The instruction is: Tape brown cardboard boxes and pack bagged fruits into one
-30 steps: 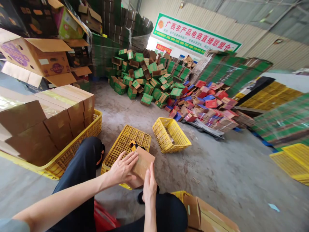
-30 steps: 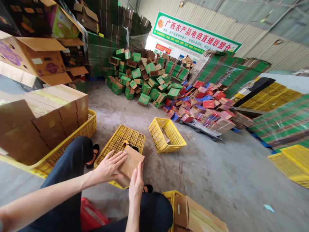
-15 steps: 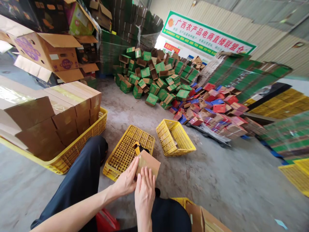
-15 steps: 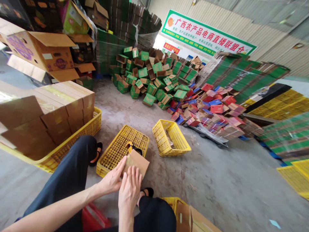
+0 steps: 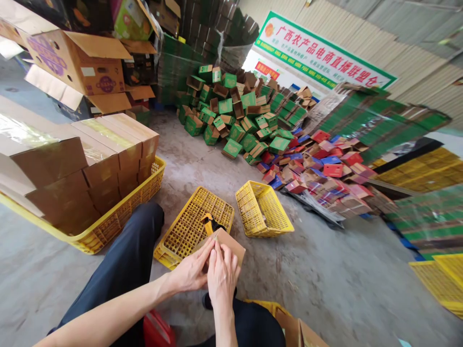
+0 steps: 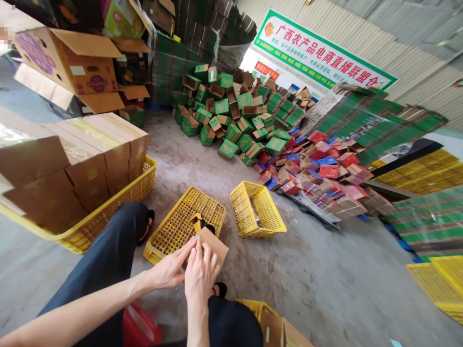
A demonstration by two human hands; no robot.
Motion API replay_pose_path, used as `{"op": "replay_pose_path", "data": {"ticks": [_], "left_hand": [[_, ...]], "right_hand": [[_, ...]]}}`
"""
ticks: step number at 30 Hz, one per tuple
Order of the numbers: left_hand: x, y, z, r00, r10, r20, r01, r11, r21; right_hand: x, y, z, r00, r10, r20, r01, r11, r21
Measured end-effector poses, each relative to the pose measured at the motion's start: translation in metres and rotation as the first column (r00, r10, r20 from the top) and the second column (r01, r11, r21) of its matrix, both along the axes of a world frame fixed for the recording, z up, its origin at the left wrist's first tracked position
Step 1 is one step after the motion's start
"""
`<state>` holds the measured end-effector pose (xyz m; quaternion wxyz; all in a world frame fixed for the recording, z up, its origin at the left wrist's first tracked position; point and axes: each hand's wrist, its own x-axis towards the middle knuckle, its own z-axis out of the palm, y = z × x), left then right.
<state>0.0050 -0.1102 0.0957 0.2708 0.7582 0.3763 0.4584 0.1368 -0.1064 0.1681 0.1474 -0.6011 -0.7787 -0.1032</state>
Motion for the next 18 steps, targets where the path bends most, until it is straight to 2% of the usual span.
{"op": "replay_pose_path", "data": {"ticks": [5,9,13,18], "left_hand": [[-0.001,0.002,-0.001,1.0,-0.007,0.005,0.007,1.0,-0.012],[-0.001,0.001,-0.001,1.0,0.004,-0.012,-0.004,0.999,-0.035],[0.001,-0.001,0.003,0.994,0.025,-0.103,-0.031,0.998,-0.049],[0.005,-0.004,0.009,0.97,0.007,-0.242,-0.035,0.993,-0.111]], "right_hand": [[-0.004,0.017,0.009,0.997,0.026,0.067,-0.028,0.999,0.033],[-0.009,0.021,0.011,0.995,0.018,0.095,-0.024,0.998,0.061],[-0.008,0.009,0.004,0.998,-0.039,0.051,0.037,0.998,0.054],[0.003,-0.005,-0.009,0.998,-0.018,-0.066,0.02,1.0,0.021]]}}
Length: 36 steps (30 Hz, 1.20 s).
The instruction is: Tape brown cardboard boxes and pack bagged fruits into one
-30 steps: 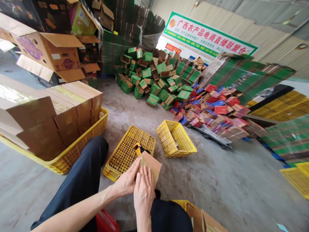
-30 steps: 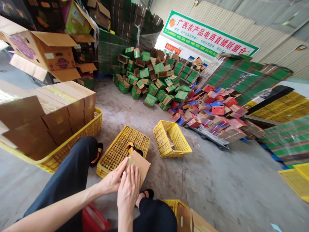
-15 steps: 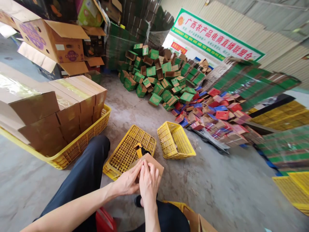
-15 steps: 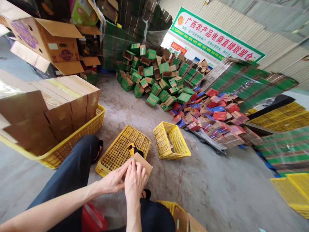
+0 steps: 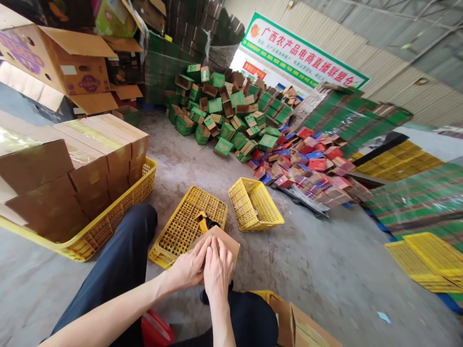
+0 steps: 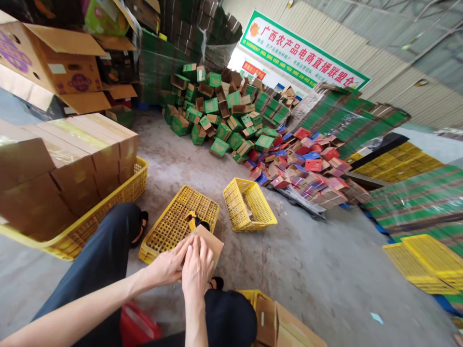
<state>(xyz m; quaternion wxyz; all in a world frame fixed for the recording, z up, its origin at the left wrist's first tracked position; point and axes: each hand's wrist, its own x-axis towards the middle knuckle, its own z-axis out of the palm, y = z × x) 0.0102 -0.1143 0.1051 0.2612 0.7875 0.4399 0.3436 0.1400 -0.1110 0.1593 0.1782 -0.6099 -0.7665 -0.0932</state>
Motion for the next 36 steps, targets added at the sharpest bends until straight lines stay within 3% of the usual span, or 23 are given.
{"op": "replay_pose_path", "data": {"ticks": [8,14,18,23,28,31,33,36], "left_hand": [[0.004,-0.003,0.006,0.992,0.042,-0.122,-0.05,0.997,-0.063],[0.002,-0.009,0.03,0.947,0.053,-0.317,-0.126,0.968,-0.215],[0.003,-0.011,0.037,0.95,0.049,-0.309,-0.124,0.966,-0.227],[-0.001,-0.007,0.023,0.99,0.044,-0.132,-0.072,0.974,-0.214],[-0.008,-0.011,-0.016,0.974,-0.05,0.219,0.093,0.977,-0.191],[-0.004,-0.022,-0.035,0.961,-0.042,0.273,0.093,0.979,-0.179],[0.001,-0.026,-0.037,0.967,0.012,0.256,0.011,0.996,-0.09],[0.004,-0.018,-0.022,0.99,0.017,0.138,-0.032,0.994,0.105]], "right_hand": [[0.013,-0.011,-0.017,0.998,0.046,-0.049,-0.048,0.998,-0.035],[0.051,-0.02,-0.026,0.966,-0.114,-0.23,0.088,0.989,-0.12],[0.053,-0.023,-0.03,0.925,-0.175,-0.337,0.13,0.979,-0.154],[0.044,-0.023,-0.04,0.871,-0.229,-0.434,0.184,0.972,-0.144],[0.053,-0.024,-0.048,0.839,-0.245,-0.486,0.199,0.969,-0.146],[0.056,-0.025,-0.051,0.835,-0.235,-0.497,0.186,0.972,-0.146],[0.057,-0.026,-0.051,0.849,-0.202,-0.488,0.153,0.978,-0.139],[0.064,-0.029,-0.047,0.891,-0.095,-0.444,0.039,0.99,-0.135]]}}
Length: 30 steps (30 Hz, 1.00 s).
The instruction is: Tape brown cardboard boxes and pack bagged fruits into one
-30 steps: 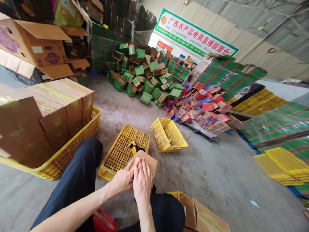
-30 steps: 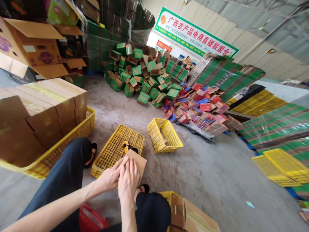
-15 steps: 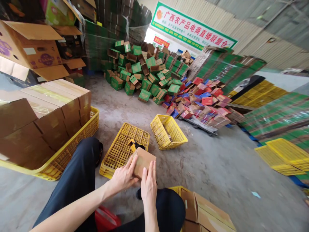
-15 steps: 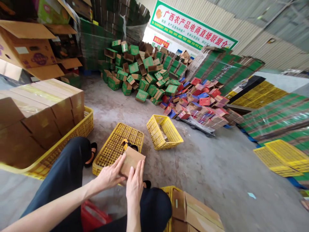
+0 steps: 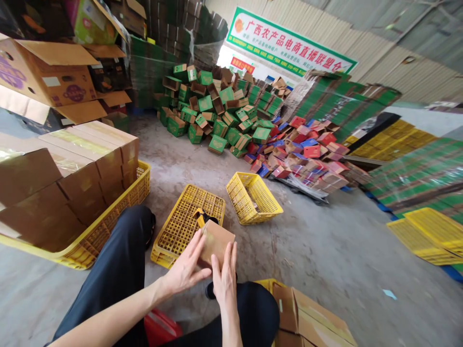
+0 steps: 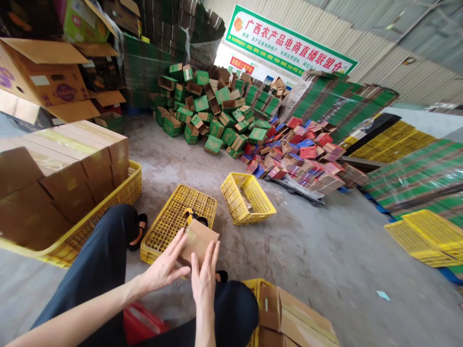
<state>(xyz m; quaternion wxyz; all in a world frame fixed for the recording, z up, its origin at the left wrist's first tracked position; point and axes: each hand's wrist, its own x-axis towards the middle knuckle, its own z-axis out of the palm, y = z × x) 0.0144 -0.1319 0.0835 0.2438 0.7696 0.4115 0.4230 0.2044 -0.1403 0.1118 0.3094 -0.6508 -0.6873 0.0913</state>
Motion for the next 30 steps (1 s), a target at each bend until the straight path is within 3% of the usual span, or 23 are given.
{"op": "replay_pose_path", "data": {"ticks": [4,9,22,26,30], "left_hand": [[-0.004,0.028,0.024,0.957,-0.127,-0.262,0.174,0.971,0.163],[-0.011,0.042,0.028,0.938,-0.158,-0.31,0.226,0.953,0.2],[-0.011,0.01,0.025,0.929,-0.055,-0.367,0.146,0.963,0.225],[-0.013,0.0,0.02,0.936,-0.058,-0.347,0.137,0.969,0.206],[-0.011,-0.003,0.02,0.953,-0.061,-0.295,0.127,0.969,0.21]], "right_hand": [[0.018,-0.002,0.007,0.972,0.194,0.133,-0.197,0.98,0.013],[0.02,-0.003,0.006,0.94,0.258,0.222,-0.288,0.951,0.115],[-0.004,-0.03,0.001,0.936,0.113,0.332,-0.238,0.901,0.363],[-0.011,-0.038,0.004,0.96,0.118,0.254,-0.197,0.93,0.31],[-0.006,-0.034,0.017,0.963,0.215,0.159,-0.244,0.95,0.193]]}}
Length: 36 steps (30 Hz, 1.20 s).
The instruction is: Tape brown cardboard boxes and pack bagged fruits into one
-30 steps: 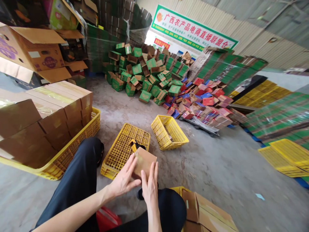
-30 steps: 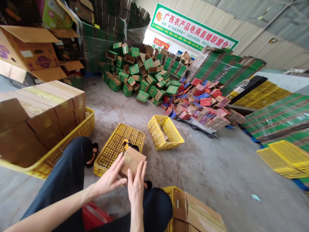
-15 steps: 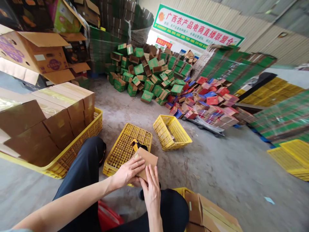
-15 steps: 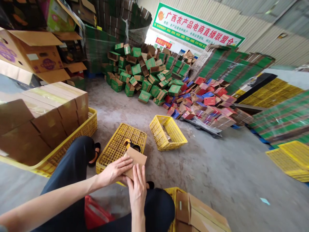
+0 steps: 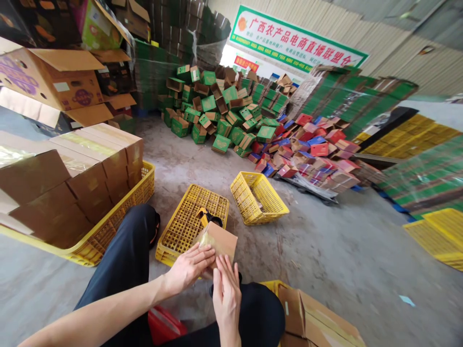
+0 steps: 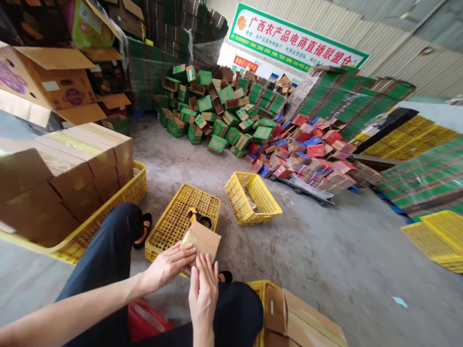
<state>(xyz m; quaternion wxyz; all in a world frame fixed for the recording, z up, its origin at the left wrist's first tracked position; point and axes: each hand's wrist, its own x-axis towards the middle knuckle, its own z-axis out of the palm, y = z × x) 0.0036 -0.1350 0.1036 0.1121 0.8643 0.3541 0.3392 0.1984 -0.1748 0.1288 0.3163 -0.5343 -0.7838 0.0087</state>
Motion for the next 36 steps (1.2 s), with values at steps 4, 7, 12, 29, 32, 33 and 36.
{"op": "replay_pose_path", "data": {"ticks": [4,7,12,29,32,33,36], "left_hand": [[0.003,0.006,0.004,1.0,-0.004,0.007,0.004,1.0,-0.004],[0.002,0.014,0.006,1.0,-0.023,0.018,0.024,1.0,-0.011],[0.003,0.024,0.004,0.999,0.023,0.04,-0.023,1.0,-0.003],[0.002,0.001,-0.012,0.973,-0.067,0.219,0.074,0.997,-0.024],[0.001,-0.017,-0.028,0.957,0.015,0.288,0.029,0.988,-0.149],[0.0,-0.022,-0.035,0.947,0.055,0.316,0.013,0.978,-0.21],[0.002,-0.03,-0.052,0.92,0.093,0.381,0.039,0.945,-0.325]], "right_hand": [[0.013,0.021,0.023,0.989,0.146,-0.027,-0.148,0.97,-0.193],[0.021,0.042,0.041,0.966,0.252,-0.052,-0.255,0.913,-0.318],[0.028,0.067,0.052,0.941,0.331,-0.078,-0.335,0.867,-0.369],[0.015,0.073,-0.007,0.961,-0.175,-0.216,0.124,0.966,-0.229],[0.017,0.067,-0.006,0.921,-0.266,-0.285,0.167,0.93,-0.329],[0.017,0.066,-0.006,0.906,-0.294,-0.305,0.178,0.917,-0.356],[0.019,0.066,-0.006,0.865,-0.355,-0.353,0.207,0.895,-0.394]]}}
